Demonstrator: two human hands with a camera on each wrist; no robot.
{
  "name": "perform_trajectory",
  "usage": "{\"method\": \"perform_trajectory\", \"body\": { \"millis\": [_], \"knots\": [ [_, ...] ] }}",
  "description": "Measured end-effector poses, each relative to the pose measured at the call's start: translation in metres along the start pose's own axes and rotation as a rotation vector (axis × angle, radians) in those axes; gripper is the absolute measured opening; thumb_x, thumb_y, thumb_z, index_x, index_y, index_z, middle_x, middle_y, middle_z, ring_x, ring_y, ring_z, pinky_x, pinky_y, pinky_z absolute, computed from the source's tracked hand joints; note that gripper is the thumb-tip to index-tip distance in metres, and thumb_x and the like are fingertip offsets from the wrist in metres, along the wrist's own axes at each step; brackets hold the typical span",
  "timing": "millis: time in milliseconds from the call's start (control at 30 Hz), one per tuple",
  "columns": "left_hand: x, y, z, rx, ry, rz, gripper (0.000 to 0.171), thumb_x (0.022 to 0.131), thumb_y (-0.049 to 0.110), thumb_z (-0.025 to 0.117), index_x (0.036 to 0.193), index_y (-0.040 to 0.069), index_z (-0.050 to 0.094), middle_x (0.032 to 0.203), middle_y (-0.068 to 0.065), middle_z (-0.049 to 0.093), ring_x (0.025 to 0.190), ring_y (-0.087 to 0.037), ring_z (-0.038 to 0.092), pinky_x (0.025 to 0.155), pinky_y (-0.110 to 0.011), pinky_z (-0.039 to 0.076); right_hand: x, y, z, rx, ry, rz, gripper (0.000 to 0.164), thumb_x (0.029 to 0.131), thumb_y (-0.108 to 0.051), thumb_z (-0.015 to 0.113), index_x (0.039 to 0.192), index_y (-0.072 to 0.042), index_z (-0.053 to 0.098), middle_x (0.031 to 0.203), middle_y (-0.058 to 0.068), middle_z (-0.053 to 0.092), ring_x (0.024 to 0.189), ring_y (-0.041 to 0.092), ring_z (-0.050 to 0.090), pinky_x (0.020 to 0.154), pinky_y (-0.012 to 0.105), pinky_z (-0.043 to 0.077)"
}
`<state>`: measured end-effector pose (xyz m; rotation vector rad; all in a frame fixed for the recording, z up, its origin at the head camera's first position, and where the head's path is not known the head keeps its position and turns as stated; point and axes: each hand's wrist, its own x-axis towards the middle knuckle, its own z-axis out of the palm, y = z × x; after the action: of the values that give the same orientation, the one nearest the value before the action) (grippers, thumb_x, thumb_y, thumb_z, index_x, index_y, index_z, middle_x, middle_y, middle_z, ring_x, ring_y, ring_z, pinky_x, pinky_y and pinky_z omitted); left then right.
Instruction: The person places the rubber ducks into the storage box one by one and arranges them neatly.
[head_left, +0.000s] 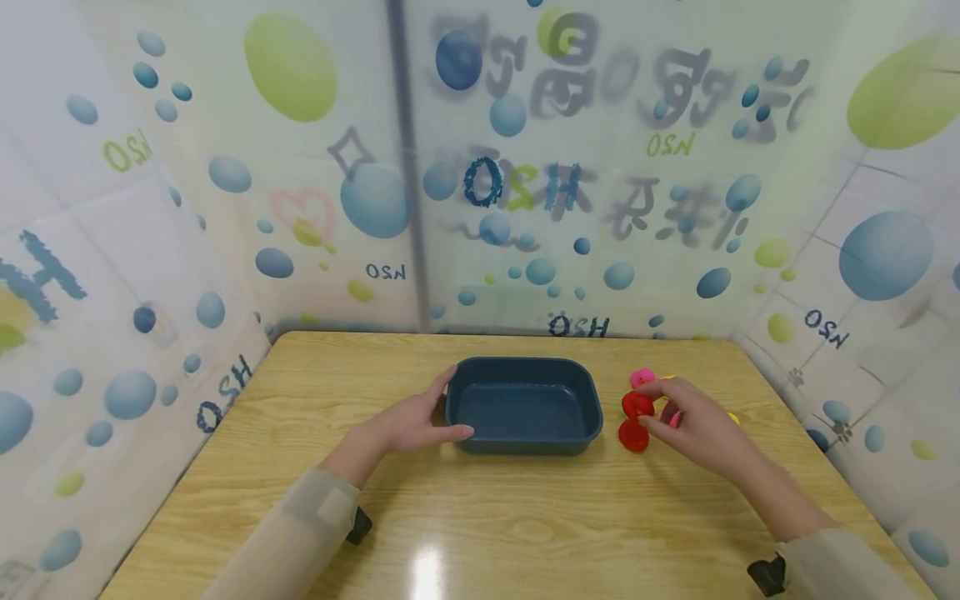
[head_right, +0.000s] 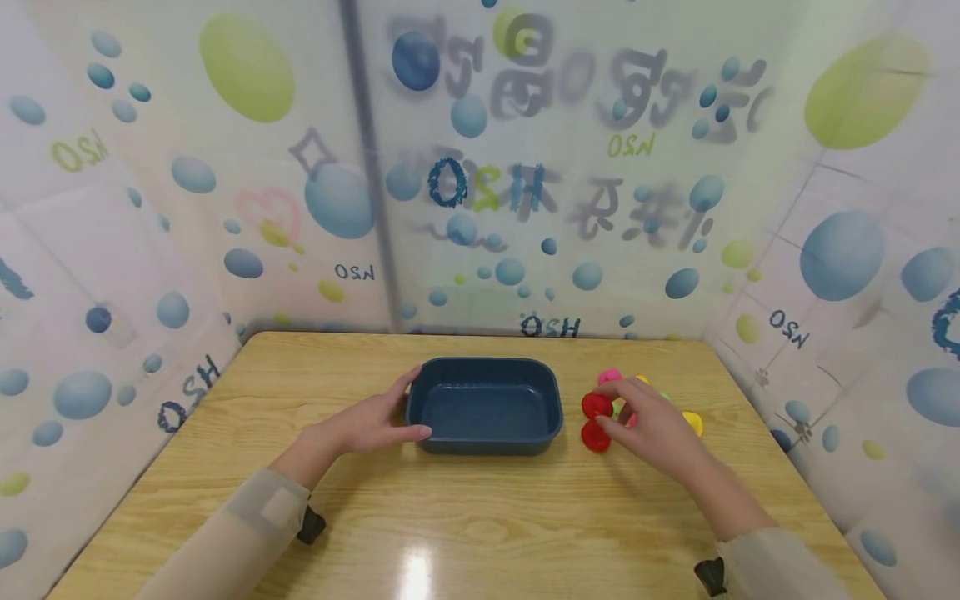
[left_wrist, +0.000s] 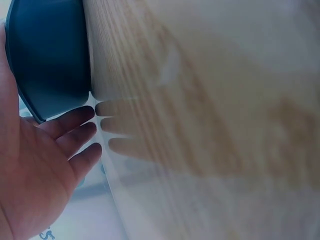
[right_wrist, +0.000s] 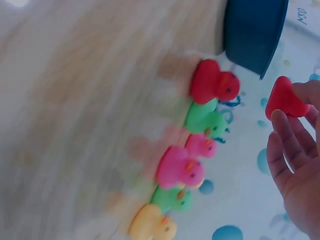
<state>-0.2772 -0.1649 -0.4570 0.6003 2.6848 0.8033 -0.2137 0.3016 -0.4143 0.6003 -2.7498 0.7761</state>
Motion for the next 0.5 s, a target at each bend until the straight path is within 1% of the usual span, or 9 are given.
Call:
{"method": "perform_trajectory", "body": {
  "millis": [100,267,400,500],
  "knots": [
    [0.0,0.0,0.0,-0.013,-0.001,0.003,0.118,0.096,0.077,0.068,0.179,0.027,0.0,0.164,-0.023,0.055,0.147,-0.043,0.059,0.123,-0.058,0.047,0.011,-0.007,0.005,0.02,0.007,-0.023,0.038,0.095,-0.01,0.087,0.13,-0.011,0.073,0.114,0.005,0.072,0.08,0.005,0.06,0.063,0.023,0.054],
    [0.0,-0.001,-0.001,-0.026,-0.006,0.005,0.118,0.096,0.076,0.068,0.179,0.028,0.0,0.164,-0.022,0.054,0.148,-0.042,0.058,0.124,-0.059,0.046,0.032,-0.019,0.015,0.043,-0.024,-0.003,0.037,0.098,-0.014,0.084,0.133,-0.012,0.072,0.123,0.008,0.072,0.085,0.01,0.062,0.066,0.024,0.056],
    [0.0,-0.002,0.0,-0.024,-0.01,0.008,0.117,0.096,0.076,0.068,0.179,0.029,-0.001,0.166,-0.023,0.053,0.148,-0.043,0.058,0.124,-0.059,0.046,0.048,-0.029,0.023,0.062,-0.062,0.016,0.038,0.1,-0.016,0.083,0.135,-0.012,0.071,0.125,0.009,0.072,0.088,0.013,0.063,0.07,0.024,0.057],
    [0.001,-0.002,0.0,-0.024,-0.009,0.01,0.117,0.096,0.076,0.068,0.179,0.029,-0.001,0.166,-0.023,0.053,0.149,-0.043,0.057,0.124,-0.059,0.045,0.059,-0.036,0.029,0.06,-0.074,0.016,0.039,0.101,-0.018,0.081,0.137,-0.012,0.07,0.127,0.009,0.073,0.089,0.013,0.064,0.072,0.025,0.057]
  ]
}}
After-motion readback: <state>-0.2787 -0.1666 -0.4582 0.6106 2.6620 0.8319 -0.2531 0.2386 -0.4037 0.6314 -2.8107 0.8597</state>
